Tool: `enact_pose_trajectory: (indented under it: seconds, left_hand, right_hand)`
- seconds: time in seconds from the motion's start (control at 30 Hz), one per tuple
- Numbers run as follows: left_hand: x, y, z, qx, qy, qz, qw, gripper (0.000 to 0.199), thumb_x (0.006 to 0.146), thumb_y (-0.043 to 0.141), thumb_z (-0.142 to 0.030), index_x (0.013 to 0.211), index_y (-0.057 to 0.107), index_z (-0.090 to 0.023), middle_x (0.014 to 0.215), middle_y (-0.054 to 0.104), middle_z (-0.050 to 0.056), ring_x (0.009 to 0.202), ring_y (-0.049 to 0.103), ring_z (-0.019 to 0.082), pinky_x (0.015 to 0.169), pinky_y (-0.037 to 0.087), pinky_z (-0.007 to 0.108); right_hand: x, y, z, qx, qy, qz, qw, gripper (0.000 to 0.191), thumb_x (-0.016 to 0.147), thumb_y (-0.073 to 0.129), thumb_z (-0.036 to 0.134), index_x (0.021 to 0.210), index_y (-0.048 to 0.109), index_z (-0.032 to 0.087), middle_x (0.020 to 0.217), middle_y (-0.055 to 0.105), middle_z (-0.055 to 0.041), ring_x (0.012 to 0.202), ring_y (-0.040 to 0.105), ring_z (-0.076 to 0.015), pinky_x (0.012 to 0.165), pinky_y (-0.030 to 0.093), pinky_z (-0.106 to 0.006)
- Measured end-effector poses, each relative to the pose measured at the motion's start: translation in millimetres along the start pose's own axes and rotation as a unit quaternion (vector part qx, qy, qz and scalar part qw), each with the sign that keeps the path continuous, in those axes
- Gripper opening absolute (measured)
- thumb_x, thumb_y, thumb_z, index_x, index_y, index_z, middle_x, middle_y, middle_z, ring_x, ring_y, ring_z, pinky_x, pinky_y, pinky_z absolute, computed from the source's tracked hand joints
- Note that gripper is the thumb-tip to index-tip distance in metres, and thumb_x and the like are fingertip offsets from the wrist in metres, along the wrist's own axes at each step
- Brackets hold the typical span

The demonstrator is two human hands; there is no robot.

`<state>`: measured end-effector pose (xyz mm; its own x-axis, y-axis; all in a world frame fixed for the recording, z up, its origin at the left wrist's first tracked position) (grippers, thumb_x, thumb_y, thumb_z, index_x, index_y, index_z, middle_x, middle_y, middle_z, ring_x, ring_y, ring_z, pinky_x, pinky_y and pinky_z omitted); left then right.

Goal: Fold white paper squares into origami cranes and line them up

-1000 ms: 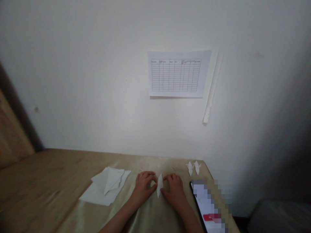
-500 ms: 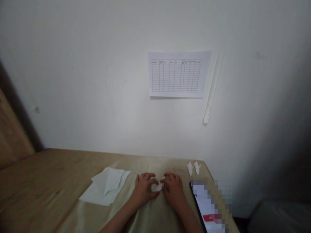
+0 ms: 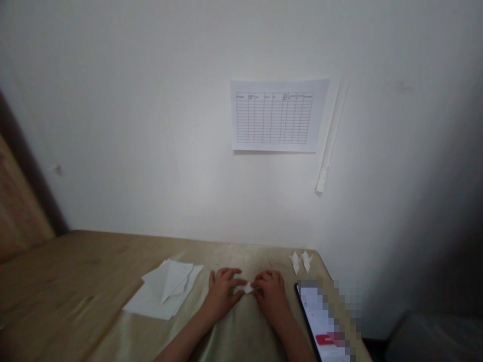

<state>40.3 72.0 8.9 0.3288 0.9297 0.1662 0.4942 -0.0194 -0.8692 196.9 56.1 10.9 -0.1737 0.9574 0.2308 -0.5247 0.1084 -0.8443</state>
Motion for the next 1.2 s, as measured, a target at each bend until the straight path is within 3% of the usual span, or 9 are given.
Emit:
enact_pose_trajectory:
  seconds: [0.17, 0.4, 0.63, 0.9, 1.2]
  left_hand:
    - [1.0, -1.1, -0.8, 0.0, -0.001, 0.004, 1.0, 0.021, 0.085, 0.068, -0.037, 0.105, 0.075, -0.044, 0.138, 0.062, -0.003, 0.132, 0.042, 0.031, 0.115, 0.003, 0.073]
    - [1.9, 0.7, 3.2, -0.003, -0.004, -0.009, 1.0, 0.018, 0.083, 0.072, -0.039, 0.101, 0.075, -0.045, 0.135, 0.063, -0.004, 0.13, 0.044, 0.031, 0.113, 0.002, 0.075]
    - [3.4, 3.0, -0.9, -0.012, 0.012, -0.012, 1.0, 0.019, 0.083, 0.072, -0.042, 0.101, 0.075, -0.038, 0.131, 0.067, -0.001, 0.126, 0.048, 0.028, 0.117, 0.006, 0.069]
    - [2.8, 2.4, -1.9, -0.056, 0.015, -0.009, 0.998, 0.013, 0.086, 0.068, -0.036, 0.098, 0.075, -0.036, 0.114, 0.075, -0.002, 0.124, 0.051, 0.027, 0.117, 0.002, 0.067]
    - [2.7, -2.4, -4.4, -0.069, 0.009, -0.02, 0.997, 0.008, 0.087, 0.068, -0.036, 0.09, 0.075, -0.034, 0.11, 0.076, -0.003, 0.124, 0.052, 0.027, 0.116, 0.002, 0.065]
  right_hand:
    - [-1.2, -0.9, 2.6, -0.003, -0.004, -0.001, 1.0, 0.025, 0.086, 0.06, 0.02, 0.102, 0.076, 0.029, 0.113, 0.072, -0.0027, 0.121, 0.051, -0.024, 0.114, 0.025, -0.042]
    - [-1.6, 0.1, 9.2, 0.015, -0.033, 0.008, 0.999, 0.03, 0.087, 0.054, 0.017, 0.101, 0.076, 0.03, 0.113, 0.074, -0.0003, 0.131, 0.047, -0.0227, 0.12, 0.014, -0.045]
    - [2.0, 5.3, 1.2, 0.012, -0.006, 0.021, 1.0, 0.023, 0.086, 0.059, 0.022, 0.095, 0.077, 0.032, 0.111, 0.076, 0.0004, 0.131, 0.048, -0.0245, 0.12, 0.007, -0.051]
    - [2.4, 5.4, 1.6, 0.031, -0.002, 0.014, 0.999, 0.018, 0.086, 0.06, 0.025, 0.091, 0.077, 0.03, 0.109, 0.076, 0.0003, 0.128, 0.051, -0.0247, 0.12, 0.004, -0.053]
    - [0.0, 4.4, 2.4, 0.021, 0.0, -0.007, 1.0, 0.018, 0.088, 0.06, 0.028, 0.093, 0.077, 0.03, 0.108, 0.075, 0.0002, 0.127, 0.048, -0.0254, 0.119, 0.007, -0.05]
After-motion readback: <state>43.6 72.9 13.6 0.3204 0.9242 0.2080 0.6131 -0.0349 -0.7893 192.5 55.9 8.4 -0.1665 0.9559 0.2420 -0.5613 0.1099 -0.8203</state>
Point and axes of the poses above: each hand's wrist, its own x-axis towards the middle knuckle, its own y-axis out of the palm, z = x × y, the point moved 8 cm from there along x, towards the middle knuckle
